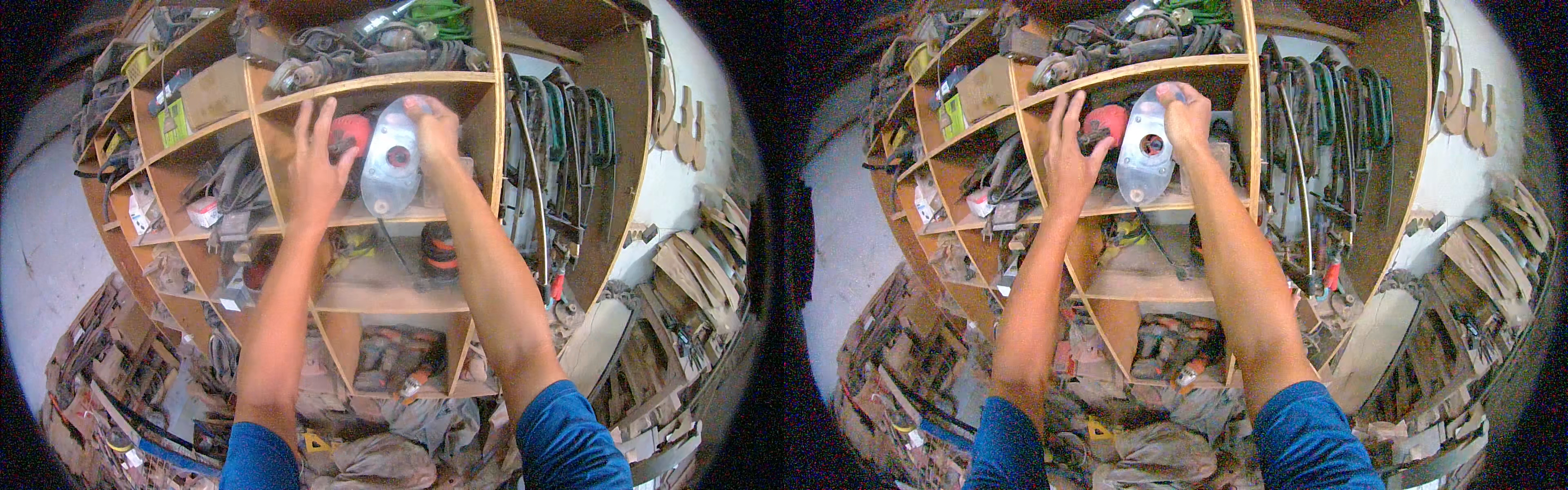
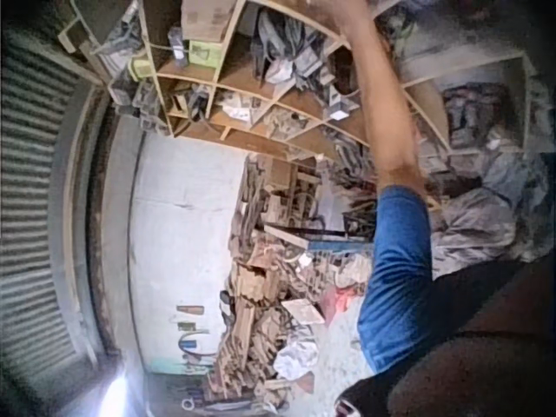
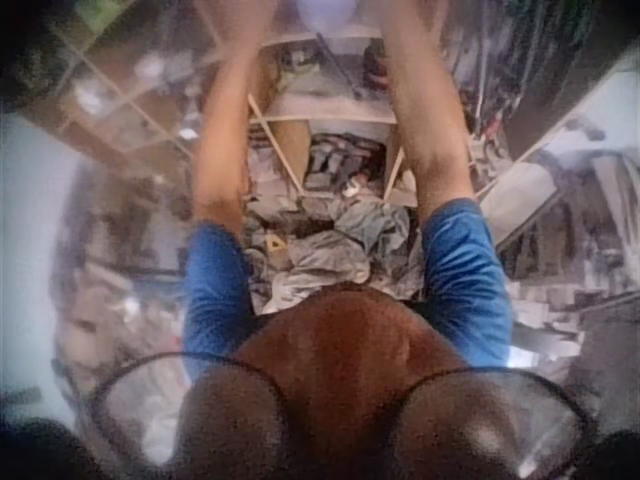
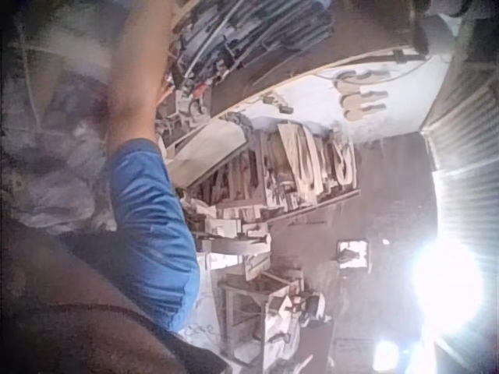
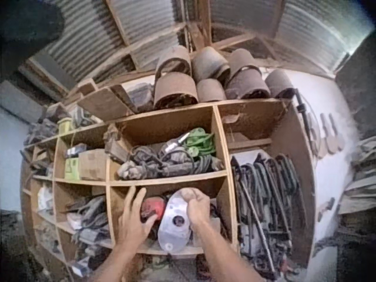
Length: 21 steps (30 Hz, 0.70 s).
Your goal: The person sands the neck of a guitar using a stationary belt sander and a handheld power router.
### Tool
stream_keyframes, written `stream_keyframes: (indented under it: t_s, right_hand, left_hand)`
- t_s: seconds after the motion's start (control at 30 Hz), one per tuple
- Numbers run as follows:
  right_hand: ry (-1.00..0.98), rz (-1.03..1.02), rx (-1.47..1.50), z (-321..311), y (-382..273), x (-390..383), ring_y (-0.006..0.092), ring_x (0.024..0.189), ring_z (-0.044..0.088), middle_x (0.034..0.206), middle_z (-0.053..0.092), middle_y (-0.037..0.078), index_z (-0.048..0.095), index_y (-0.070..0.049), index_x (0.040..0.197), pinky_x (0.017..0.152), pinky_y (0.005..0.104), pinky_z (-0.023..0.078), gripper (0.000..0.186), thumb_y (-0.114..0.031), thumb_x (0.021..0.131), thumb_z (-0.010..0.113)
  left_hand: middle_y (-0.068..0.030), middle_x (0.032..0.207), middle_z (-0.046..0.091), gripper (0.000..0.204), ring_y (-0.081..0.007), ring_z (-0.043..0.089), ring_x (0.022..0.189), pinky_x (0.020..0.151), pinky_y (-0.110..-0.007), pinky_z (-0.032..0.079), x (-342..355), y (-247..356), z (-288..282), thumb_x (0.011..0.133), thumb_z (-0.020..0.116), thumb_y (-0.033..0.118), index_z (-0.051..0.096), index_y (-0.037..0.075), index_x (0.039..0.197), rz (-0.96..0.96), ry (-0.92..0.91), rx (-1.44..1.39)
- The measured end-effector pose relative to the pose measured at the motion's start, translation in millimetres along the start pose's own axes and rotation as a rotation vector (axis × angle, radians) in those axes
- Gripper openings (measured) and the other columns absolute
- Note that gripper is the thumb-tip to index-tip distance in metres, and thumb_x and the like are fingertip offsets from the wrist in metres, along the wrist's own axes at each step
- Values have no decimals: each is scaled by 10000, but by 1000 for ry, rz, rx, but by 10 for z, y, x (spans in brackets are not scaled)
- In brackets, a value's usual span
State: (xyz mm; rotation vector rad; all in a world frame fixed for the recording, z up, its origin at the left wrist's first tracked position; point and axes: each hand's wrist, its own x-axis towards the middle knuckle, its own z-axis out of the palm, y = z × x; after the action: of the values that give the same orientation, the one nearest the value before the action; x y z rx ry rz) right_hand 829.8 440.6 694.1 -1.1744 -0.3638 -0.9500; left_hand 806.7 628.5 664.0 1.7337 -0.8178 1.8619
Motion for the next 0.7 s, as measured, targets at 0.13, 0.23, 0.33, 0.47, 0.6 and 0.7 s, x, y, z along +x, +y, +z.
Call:
stream_keyframes:
  t_s: [0.13, 0.23, 0.33, 0.47, 0.6, 0.7]
  right_hand:
    - [28, -32, 31, 128, -18, -19, 170, 815, 663, 952, 751, 93, 753, 14, 1074, 762, 331, 529, 198, -117, 932, 711]
    - [70, -19, 60, 84, 18, 0, 168, 802, 666, 951, 749, 93, 749, 22, 1069, 746, 329, 537, 195, -108, 928, 713]
    - [46, 52, 200, 42, -10, 122, 196, 822, 686, 961, 735, 99, 728, 25, 1097, 738, 346, 554, 207, -94, 927, 722]
    - [26, 54, 248, 124, -64, -21, 218, 808, 696, 969, 736, 108, 722, 37, 1098, 724, 360, 566, 191, -67, 943, 683]
    - [26, 48, 306, 16, -83, 126, 223, 847, 700, 1002, 734, 119, 710, 48, 1118, 748, 365, 569, 202, -68, 961, 655]
    - [40, 32, 316, 170, -119, -30, 214, 749, 703, 945, 734, 107, 716, 46, 1091, 663, 347, 566, 193, -74, 944, 684]
  left_hand:
    - [-174, 1131, 744, 264, -371, 733, 938, 818, -462, 585, -57, -455, 26, 867, 779, 278, 791, 69, 1027, -75, -197, 67]
    - [-186, 1084, 747, 306, -391, 733, 855, 751, -493, 582, -78, -348, 34, 888, 751, 353, 794, 97, 1051, -142, -268, 126]
    - [-222, 913, 741, 370, -420, 721, 803, 704, -516, 573, -6, -209, 77, 902, 729, 424, 800, 76, 1005, -292, -352, 209]
    - [-233, 865, 733, 427, -446, 714, 792, 697, -530, 570, -12, -387, 141, 904, 723, 471, 797, 61, 1001, -321, -375, 281]
    - [-243, 845, 729, 517, -460, 714, 796, 689, -558, 562, 64, -419, 296, 898, 698, 558, 792, 52, 946, -363, -373, 291]
    - [-254, 858, 729, 556, -459, 716, 812, 705, -570, 559, -39, -529, 327, 906, 677, 578, 786, 33, 920, -473, -331, 262]
